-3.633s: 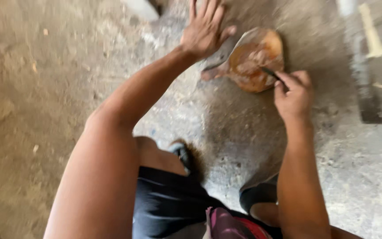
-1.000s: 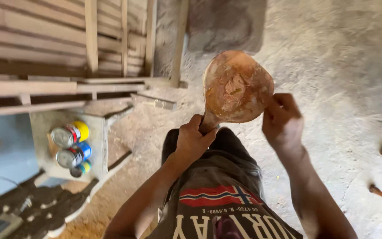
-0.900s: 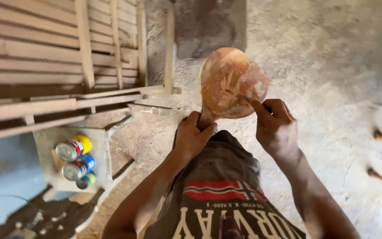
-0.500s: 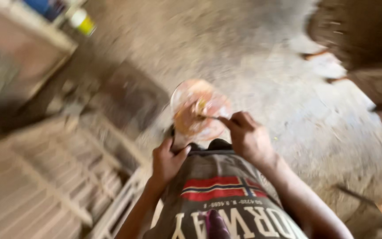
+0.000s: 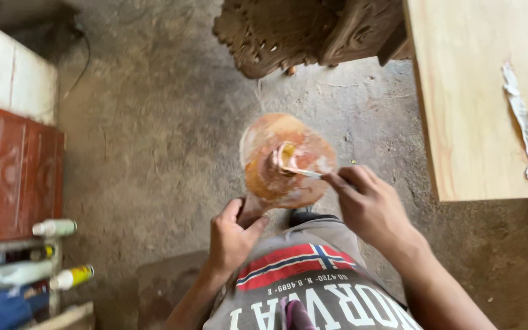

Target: The person mixes a tan wood filler paste on a paddle board, first sitting on the floor and adding liquid from a can, then stands at a workbench and spreads the filler with a small spatula into the crack of a wooden furniture panel, working the paste along the seam.

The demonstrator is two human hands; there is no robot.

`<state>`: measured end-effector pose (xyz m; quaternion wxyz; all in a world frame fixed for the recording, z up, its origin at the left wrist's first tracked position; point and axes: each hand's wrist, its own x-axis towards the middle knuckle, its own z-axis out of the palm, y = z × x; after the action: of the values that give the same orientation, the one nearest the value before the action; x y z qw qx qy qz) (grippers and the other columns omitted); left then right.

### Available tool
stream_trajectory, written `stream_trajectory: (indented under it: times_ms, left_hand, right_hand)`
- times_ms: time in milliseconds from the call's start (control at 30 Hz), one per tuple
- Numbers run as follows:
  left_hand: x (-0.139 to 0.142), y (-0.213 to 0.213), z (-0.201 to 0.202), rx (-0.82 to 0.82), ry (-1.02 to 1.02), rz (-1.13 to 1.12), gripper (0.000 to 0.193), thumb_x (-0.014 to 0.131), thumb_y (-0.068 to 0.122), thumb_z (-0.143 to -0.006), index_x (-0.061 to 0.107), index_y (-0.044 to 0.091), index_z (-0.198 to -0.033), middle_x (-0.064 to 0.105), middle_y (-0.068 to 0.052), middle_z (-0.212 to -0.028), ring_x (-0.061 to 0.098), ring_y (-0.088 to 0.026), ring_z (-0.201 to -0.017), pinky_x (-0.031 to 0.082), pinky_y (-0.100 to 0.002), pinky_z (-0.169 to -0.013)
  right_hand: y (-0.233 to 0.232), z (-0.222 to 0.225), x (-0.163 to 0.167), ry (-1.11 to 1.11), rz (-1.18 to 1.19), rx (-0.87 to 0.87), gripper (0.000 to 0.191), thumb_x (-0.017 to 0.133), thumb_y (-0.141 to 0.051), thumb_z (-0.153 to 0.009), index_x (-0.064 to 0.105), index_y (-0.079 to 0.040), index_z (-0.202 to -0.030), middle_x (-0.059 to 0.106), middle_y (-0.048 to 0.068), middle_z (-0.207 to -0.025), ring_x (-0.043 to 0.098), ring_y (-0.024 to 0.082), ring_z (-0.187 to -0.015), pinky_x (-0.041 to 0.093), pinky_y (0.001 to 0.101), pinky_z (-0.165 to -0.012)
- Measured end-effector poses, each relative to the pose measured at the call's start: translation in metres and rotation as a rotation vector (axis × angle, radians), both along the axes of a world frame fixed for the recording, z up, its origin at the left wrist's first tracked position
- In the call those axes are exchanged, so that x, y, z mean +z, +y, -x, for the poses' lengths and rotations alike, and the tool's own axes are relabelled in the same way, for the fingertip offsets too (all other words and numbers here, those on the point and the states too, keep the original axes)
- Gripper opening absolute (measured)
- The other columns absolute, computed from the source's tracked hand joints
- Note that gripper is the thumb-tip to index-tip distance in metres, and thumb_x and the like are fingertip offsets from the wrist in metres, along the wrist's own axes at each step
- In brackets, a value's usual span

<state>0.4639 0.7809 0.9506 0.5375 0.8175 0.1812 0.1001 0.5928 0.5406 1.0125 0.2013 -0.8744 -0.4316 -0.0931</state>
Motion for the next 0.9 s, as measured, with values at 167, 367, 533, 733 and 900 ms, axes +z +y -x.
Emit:
stream_trajectory:
  times_ms: [167, 367, 533, 733, 900]
  left_hand:
    - [0.017, -0.026, -0.121, -0.206, -0.05, 0.001, 0.031, 0.085, 0.019, -0.077, 0.068, 0.002, -0.097, 0.075, -0.015, -0.081, 0.074, -0.022, -0.072, 0.057, -0.036, -0.066]
    - [0.031, -0.045, -0.258, -0.412, -0.135, 0.034, 0.035, 0.085, 0.022, -0.079, 0.068, 0.002, -0.101, 0.075, -0.017, -0.084, 0.075, -0.02, -0.076, 0.058, -0.036, -0.067]
    - [0.033, -0.031, -0.364, -0.628, -0.137, 0.088, 0.034, 0.084, 0.023, -0.078, 0.069, 0.001, -0.099, 0.075, -0.017, -0.083, 0.074, -0.022, -0.073, 0.058, -0.037, -0.068]
    - [0.02, -0.003, -0.493, -0.913, -0.111, 0.124, 0.038, 0.085, 0.029, -0.076, 0.07, 0.001, -0.098, 0.075, -0.015, -0.084, 0.076, -0.021, -0.076, 0.058, -0.035, -0.069]
    - [0.023, 0.006, -0.571, -1.117, -0.093, 0.113, 0.039, 0.084, 0.03, -0.075, 0.069, 0.0, -0.095, 0.074, -0.017, -0.084, 0.075, -0.025, -0.078, 0.057, -0.037, -0.07]
  right_hand:
    - [-0.047, -0.067, 0.034, -0.126, 0.048, -0.2, 0.042, 0.066, 0.006, -0.078, 0.071, -0.004, -0.119, 0.065, 0.011, -0.103, 0.066, 0.027, -0.092, 0.058, 0.0384, -0.075]
    - [-0.077, -0.154, 0.041, -0.149, 0.149, -0.481, 0.028, 0.071, -0.004, -0.089, 0.075, -0.011, -0.117, 0.068, 0.009, -0.1, 0.068, 0.024, -0.088, 0.058, 0.0374, -0.066]
    - [-0.063, -0.213, 0.036, -0.208, 0.199, -0.661, 0.033, 0.066, -0.003, -0.086, 0.076, -0.013, -0.116, 0.069, 0.009, -0.1, 0.069, 0.025, -0.092, 0.059, 0.0388, -0.067]
    - [-0.014, -0.268, 0.035, -0.174, 0.225, -0.93, 0.032, 0.067, -0.003, -0.088, 0.077, -0.014, -0.116, 0.069, 0.008, -0.102, 0.069, 0.027, -0.087, 0.057, 0.0397, -0.069]
    - [0.022, -0.296, 0.025, -0.17, 0.173, -1.182, 0.029, 0.068, -0.004, -0.089, 0.077, -0.014, -0.116, 0.069, 0.008, -0.105, 0.07, 0.027, -0.091, 0.057, 0.0404, -0.072]
